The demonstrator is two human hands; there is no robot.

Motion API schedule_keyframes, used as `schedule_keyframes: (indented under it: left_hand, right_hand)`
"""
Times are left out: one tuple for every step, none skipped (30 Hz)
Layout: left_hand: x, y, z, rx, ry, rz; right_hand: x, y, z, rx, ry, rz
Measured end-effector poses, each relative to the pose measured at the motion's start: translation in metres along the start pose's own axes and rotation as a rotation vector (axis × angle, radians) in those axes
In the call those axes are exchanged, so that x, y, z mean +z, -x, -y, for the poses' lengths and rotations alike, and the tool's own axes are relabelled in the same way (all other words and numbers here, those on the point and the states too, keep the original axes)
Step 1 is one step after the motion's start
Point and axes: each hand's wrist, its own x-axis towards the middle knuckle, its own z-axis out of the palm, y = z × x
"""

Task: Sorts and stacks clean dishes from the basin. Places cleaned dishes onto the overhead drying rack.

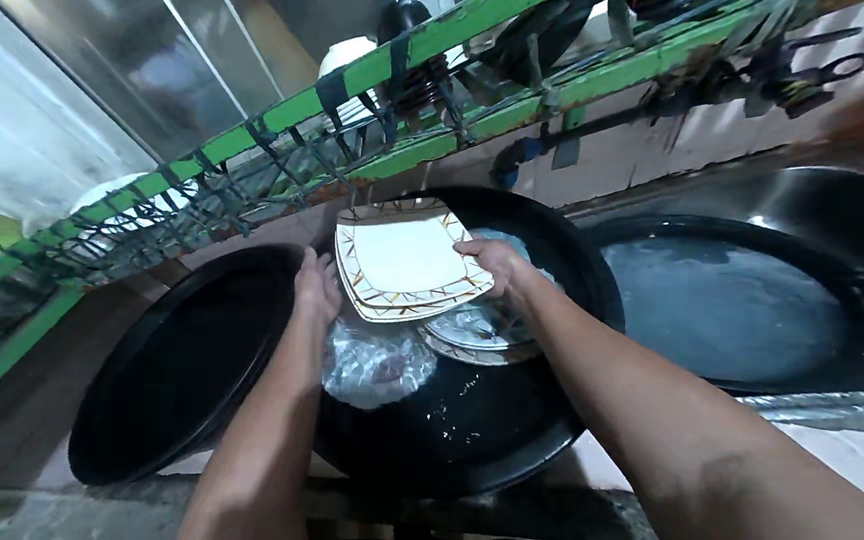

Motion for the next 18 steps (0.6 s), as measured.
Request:
schedule_keyframes:
  left_hand:
    - [-0.014,0.002,0.006,-0.038,-0.217,-0.070]
    - [-0.028,0.002,0.014,-0.069,-0.383,-0.120]
    - [-0.039,0.002,0.022,-0.091,-0.516,-0.153]
    - [-0.049,0.002,0.030,-0.096,-0.632,-0.162]
    - [-0.057,0.001,0.038,-0.094,-0.736,-0.146]
    - [-0.062,-0.002,0.045,-0.096,-0.831,-0.109]
    - [-0.067,-0.008,0.053,-0.106,-0.907,-0.061]
    - [-0.069,-0.012,0.059,-0.106,-0.990,-0.017]
    - [-0.070,-0.014,0.066,-0.077,-1.082,0.020]
    - [-0.070,-0.016,0.072,-0.045,-1.156,0.058]
    - [-0.071,-0.019,0.079,-0.015,-1.201,0.096]
    - [-0.071,-0.022,0.083,0.000,-1.225,0.123]
    - [-0.068,-0.025,0.085,-0.006,-1.234,0.136]
    - [-0.065,-0.029,0.085,-0.024,-1.260,0.145]
    - [-0.063,-0.032,0.085,-0.039,-1.266,0.156]
    - [-0.061,-0.034,0.083,-0.057,-1.296,0.170]
    - [-0.060,-0.037,0.080,-0.087,-1.329,0.183]
    - [-0.059,-0.037,0.078,-0.111,-1.317,0.194]
  right_hand:
    - [0.001,0.000,0.000,-0.031,-0.008,-0.049]
    - [0.001,-0.001,0.000,-0.067,-0.003,-0.099]
    - [0.002,0.000,0.001,-0.103,0.008,-0.148]
    - [0.003,0.000,0.001,-0.129,0.006,-0.188]
    - [0.003,0.000,0.002,-0.145,-0.009,-0.219]
    - [0.004,0.002,0.003,-0.160,-0.028,-0.250]
    - [0.005,0.003,0.006,-0.172,-0.048,-0.276]
    - [0.005,0.004,0.007,-0.181,-0.076,-0.294]
    - [0.004,0.004,0.008,-0.192,-0.102,-0.311]
    - [0.004,0.004,0.008,-0.207,-0.122,-0.324]
    - [0.002,0.003,0.008,-0.220,-0.137,-0.331]
    - [0.000,0.001,0.008,-0.227,-0.140,-0.334]
    - [-0.002,-0.001,0.007,-0.232,-0.142,-0.337]
    - [-0.004,-0.003,0.007,-0.237,-0.141,-0.342]
    - [-0.005,-0.003,0.007,-0.240,-0.141,-0.354]
    - [-0.005,-0.004,0.008,-0.241,-0.149,-0.381]
    - [-0.006,-0.005,0.008,-0.243,-0.156,-0.395]
    - [-0.006,-0.005,0.009,-0.242,-0.162,-0.399]
